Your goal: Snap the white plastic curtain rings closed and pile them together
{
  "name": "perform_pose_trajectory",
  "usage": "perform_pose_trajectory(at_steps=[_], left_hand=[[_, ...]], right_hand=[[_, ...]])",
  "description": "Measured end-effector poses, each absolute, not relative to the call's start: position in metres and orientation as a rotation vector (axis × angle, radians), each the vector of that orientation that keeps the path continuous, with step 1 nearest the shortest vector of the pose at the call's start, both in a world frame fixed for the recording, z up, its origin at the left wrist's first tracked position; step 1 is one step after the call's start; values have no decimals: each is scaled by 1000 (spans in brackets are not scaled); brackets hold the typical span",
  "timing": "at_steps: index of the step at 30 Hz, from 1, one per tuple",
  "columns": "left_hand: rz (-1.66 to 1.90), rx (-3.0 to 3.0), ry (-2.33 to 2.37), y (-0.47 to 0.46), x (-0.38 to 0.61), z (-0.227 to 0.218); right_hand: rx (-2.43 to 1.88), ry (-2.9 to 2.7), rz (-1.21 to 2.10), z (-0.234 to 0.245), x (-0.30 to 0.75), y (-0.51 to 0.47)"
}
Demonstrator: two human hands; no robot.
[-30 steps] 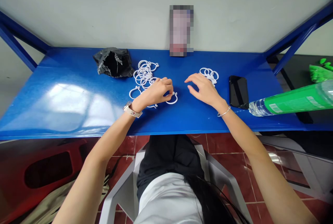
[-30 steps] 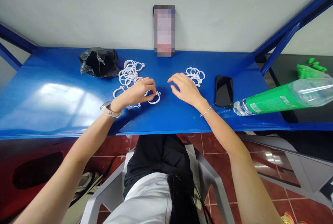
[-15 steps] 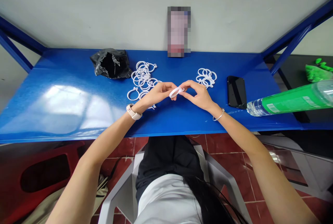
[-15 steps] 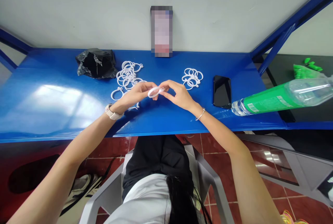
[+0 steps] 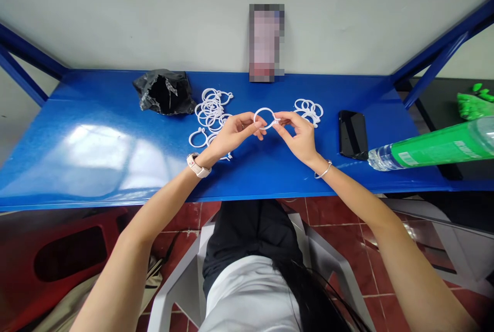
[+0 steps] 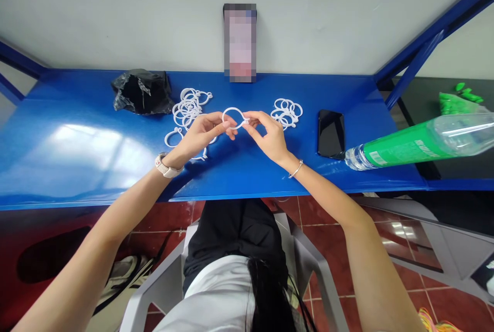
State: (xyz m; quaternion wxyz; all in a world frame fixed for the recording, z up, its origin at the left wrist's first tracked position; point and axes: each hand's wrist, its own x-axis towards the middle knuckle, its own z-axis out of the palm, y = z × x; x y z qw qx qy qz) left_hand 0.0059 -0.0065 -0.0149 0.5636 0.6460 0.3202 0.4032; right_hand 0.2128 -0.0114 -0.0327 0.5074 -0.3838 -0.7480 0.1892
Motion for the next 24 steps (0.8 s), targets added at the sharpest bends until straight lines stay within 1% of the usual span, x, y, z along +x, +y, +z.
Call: perform_pose_trajectory(at_steps=[4,9,15,24], left_hand=[[1004,1522,713,-9,7,-15],[1026,1667,665,-12,7,-13],[1045,1808,740,-11,8,-17],[1091,1845,786,-10,8,-15]], right_hand=[[-943,-1774,431,-33,212,-13],[-951,-1772,427,-33,212,-14],[-957,-1784,463,-34,210,-15],[-941,-1801,500,-33,209,-17]])
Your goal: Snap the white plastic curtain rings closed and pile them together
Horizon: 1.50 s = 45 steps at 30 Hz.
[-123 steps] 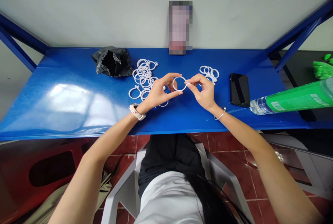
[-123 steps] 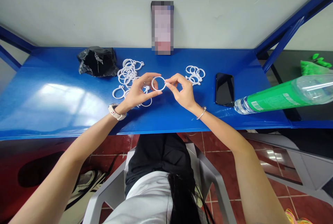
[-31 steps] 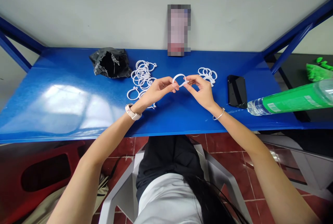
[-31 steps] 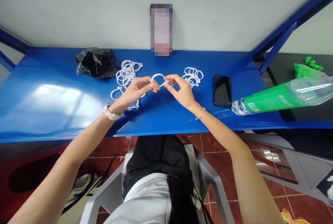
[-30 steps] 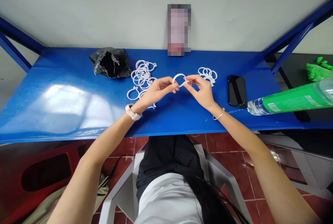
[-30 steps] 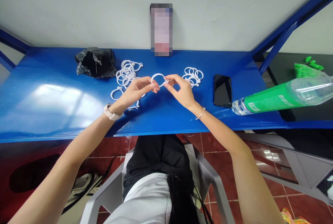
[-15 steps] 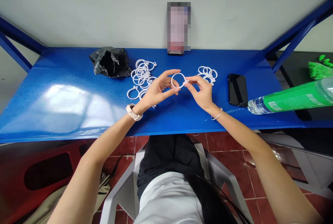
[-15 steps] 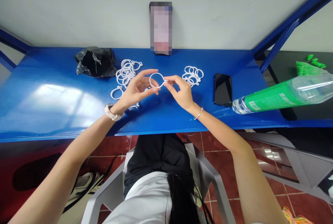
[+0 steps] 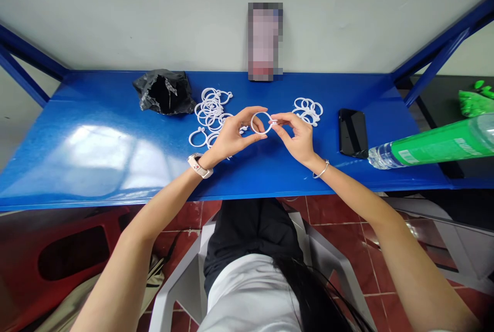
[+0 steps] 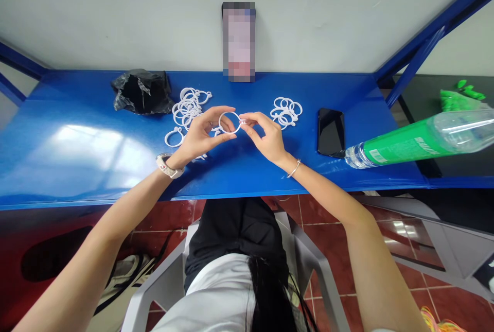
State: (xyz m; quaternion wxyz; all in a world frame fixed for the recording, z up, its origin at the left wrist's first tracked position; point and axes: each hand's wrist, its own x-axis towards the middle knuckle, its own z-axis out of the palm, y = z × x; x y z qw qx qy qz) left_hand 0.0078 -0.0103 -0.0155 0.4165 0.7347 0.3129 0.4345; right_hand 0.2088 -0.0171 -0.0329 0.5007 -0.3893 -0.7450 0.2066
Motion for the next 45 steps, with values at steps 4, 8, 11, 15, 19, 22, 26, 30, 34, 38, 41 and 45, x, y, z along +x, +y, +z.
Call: perform_pose_trajectory(at_steps=[4,8,11,15,19,22,26,30,34,38,41,45], left_hand=[[1103,1822,800,-11,8,-14],[1110,1805,798,-11,8,-14],[1109,1801,802,-11,9,-15],[1114,1818,815,-11,9,-16],[1122,1861,833,-11,8,-17],[1123,1907,848,-10,8,-18],[1132,1953,844,-10,9,-19],[1147,1970,836,-10,9,-20],[1120,1974,857,-10,9,-20],[1098,1991,880,-10,9,-20],[1100,2004,883,-10,9,-20],[1107,2021,874,-10,9,-21]], right_hand=[[-929,-1797,475,-32,209,-18],[-957,-1812,434,-33,209,-18],[-956,-1814,413,-33,208,-18],[-914,-1801,399,-32,208,-18],[-945,-1801,374,-32,208,-19],[-968,-1799,380,-31,208,-19],[-954,-1783,385,-32,208,-18],[-950,-1768,378,-33,208,-18],[-974,-1766,364,-33,209,-17],[-963,-1770,361,-33,209,-17],[-949,-1771,359,-32,209,-17],[-924,-1779,365,-31,209,-17]])
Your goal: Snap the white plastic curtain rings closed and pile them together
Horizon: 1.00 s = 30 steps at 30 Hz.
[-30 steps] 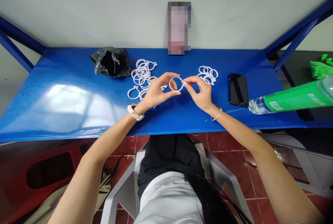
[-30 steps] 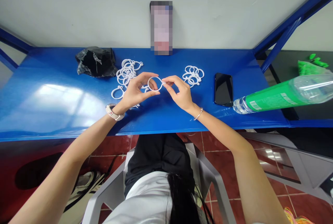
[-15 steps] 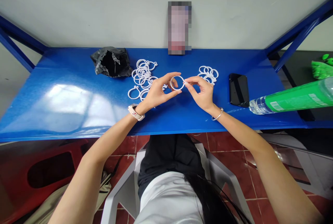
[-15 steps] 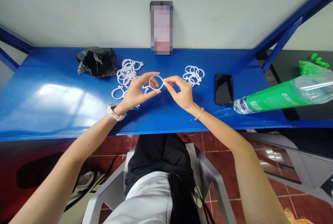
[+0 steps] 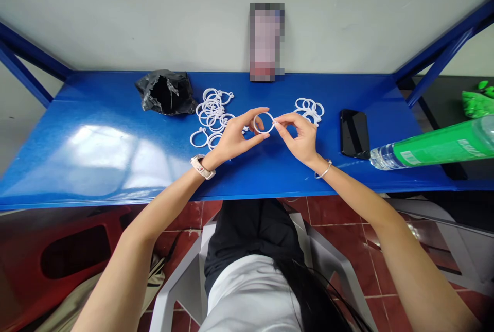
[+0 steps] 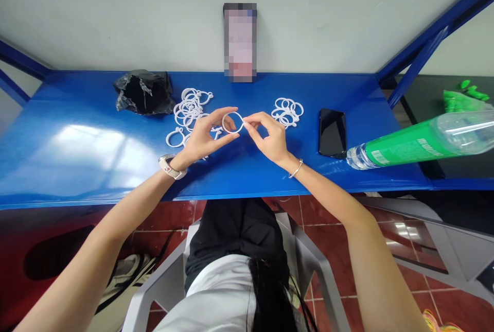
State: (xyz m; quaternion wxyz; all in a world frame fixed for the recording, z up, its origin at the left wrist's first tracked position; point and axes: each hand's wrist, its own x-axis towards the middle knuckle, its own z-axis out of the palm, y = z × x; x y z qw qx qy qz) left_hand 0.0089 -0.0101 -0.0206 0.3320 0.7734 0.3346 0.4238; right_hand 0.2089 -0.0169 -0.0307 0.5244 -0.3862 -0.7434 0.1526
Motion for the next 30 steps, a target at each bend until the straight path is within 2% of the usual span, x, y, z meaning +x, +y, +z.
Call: perform_pose_trajectory(at_steps=[30], left_hand=[[1221,2136,897,-8,8,-21]], right_hand=[[-813,-1837,326,-33,210,-15]])
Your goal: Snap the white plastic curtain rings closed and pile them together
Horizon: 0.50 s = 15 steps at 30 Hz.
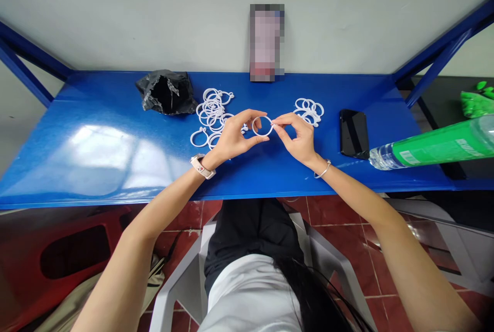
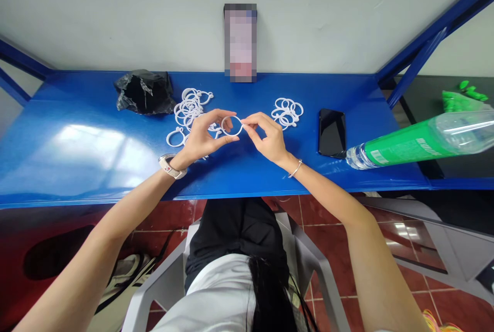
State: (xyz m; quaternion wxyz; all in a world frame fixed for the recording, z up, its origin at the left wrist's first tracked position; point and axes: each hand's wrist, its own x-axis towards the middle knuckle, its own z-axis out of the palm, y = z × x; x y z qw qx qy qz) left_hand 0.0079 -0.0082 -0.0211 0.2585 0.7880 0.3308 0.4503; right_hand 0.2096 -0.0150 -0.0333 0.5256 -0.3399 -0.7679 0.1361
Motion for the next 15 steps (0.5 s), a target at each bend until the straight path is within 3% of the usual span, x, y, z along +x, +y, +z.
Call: perform_pose_trajectory(at_steps=[15], left_hand=[[1192,2146,927,-9,9,-21]], right_hand=[[-815,-1813,350,-32,209,-15]])
